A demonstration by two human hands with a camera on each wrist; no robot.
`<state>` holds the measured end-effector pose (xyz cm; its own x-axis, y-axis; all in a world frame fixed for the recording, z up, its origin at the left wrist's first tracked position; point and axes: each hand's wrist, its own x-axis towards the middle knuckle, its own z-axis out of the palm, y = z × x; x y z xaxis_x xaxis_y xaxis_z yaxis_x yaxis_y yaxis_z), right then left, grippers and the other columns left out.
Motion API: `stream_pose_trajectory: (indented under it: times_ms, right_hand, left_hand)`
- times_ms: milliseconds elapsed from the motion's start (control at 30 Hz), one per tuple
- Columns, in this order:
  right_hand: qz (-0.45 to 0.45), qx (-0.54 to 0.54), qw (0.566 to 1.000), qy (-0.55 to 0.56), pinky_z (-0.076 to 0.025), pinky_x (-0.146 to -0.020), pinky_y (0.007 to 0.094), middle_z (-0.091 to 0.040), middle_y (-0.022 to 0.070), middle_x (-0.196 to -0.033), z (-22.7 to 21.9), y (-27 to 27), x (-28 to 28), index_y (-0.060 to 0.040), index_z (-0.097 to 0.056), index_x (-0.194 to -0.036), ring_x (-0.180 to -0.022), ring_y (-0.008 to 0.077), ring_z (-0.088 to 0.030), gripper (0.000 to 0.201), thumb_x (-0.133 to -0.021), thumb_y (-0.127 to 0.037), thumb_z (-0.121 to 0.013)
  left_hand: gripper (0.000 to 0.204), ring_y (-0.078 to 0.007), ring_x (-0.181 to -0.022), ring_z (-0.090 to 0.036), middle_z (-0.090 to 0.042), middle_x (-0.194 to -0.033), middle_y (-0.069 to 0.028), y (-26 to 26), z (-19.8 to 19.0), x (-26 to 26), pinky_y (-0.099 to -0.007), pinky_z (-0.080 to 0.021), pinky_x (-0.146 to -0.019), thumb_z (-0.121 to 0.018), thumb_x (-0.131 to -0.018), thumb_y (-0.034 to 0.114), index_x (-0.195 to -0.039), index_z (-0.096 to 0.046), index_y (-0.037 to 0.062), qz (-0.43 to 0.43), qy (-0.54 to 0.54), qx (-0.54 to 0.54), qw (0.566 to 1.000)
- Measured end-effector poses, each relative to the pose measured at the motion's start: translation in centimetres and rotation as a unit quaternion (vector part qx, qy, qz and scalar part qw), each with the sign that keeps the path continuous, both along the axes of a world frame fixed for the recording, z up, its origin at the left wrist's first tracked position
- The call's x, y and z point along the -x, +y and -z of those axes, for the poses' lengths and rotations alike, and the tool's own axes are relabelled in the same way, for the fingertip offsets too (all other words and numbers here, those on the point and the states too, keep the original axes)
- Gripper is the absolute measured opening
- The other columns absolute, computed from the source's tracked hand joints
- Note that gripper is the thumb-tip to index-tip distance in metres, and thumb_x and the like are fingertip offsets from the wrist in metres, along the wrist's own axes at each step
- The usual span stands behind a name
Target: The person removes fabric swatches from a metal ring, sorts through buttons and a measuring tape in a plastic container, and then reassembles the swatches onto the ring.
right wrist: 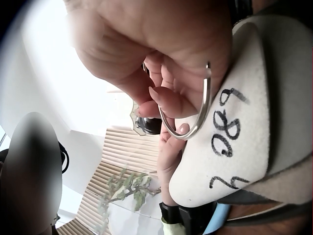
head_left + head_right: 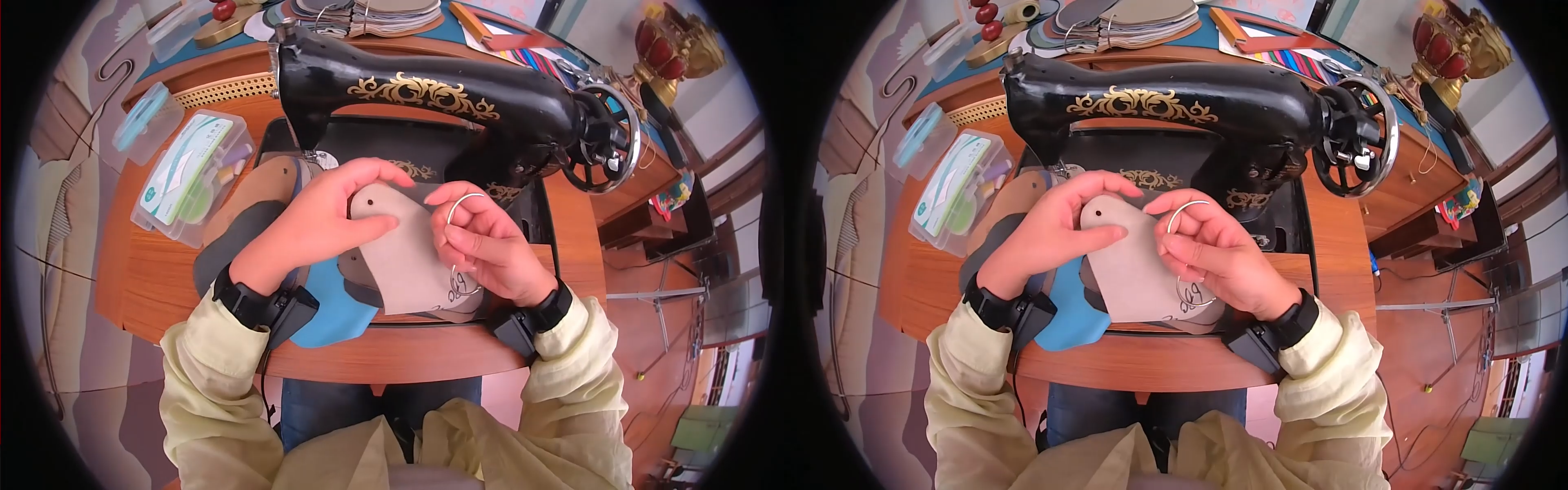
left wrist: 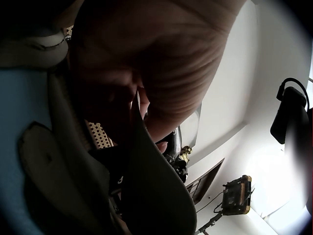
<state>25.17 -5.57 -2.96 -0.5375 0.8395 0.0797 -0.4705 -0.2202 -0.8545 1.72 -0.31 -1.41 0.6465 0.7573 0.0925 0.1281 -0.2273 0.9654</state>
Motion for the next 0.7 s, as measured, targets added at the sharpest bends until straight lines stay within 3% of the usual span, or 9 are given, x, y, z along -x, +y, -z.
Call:
stream_pose_trajectory:
  times_ms: [167,433,533,700]
  right_hand:
    - [-0.004,-0.004,1.0,-0.001,-0.031,-0.055,0.0193,-0.052,0.0007,-0.088,0.1,-0.2,0.2,-0.0052,-0.047,-0.126,-0.064,0.0064,-0.041,0.031,-0.096,-0.006,-0.054]
    - [-0.003,-0.018,1.0,-0.008,-0.031,-0.056,0.0196,-0.052,0.0005,-0.085,0.0,-0.2,0.0,-0.0062,-0.047,-0.126,-0.064,0.0056,-0.039,0.03,-0.096,-0.005,-0.053]
    - [-0.005,-0.028,1.0,-0.004,-0.034,-0.058,0.0189,-0.054,0.001,-0.087,0.1,0.0,-0.1,-0.0061,-0.05,-0.123,-0.066,0.0057,-0.043,0.027,-0.096,-0.006,-0.055]
    - [0.065,-0.043,0.996,-0.042,-0.048,-0.074,0.0218,-0.062,0.0046,-0.098,0.8,0.2,-0.6,-0.0036,-0.058,-0.111,-0.084,0.01,-0.058,0.019,-0.092,-0.002,-0.06]
  left_hand:
    - [0.048,-0.0099,-0.105,-0.056,-0.057,-0.113,-0.0022,-0.3,0.5,-0.2,-0.0269,-0.047,-0.09,-0.068,-0.082,0.0,-0.127,-0.051,0.0043,0.049,-0.085,0.108,0.989]
    - [0.046,-0.0119,-0.106,-0.06,-0.061,-0.116,-0.0051,-0.2,0.6,-0.4,-0.028,-0.049,-0.091,-0.064,-0.086,-0.002,-0.128,-0.05,0.0017,0.054,-0.111,0.117,0.985]
    - [0.042,-0.0112,-0.1,-0.062,-0.064,-0.111,-0.0053,0.2,1.1,0.0,-0.0267,-0.05,-0.087,-0.064,-0.086,-0.001,-0.126,-0.052,-0.0006,0.013,-0.097,0.106,0.99]
    - [0.032,-0.0088,-0.093,-0.063,-0.066,-0.105,-0.0044,0.5,1.8,0.0,-0.0247,-0.051,-0.082,-0.064,-0.088,0.0,-0.119,-0.058,-0.0032,-0.024,-0.11,0.089,0.99]
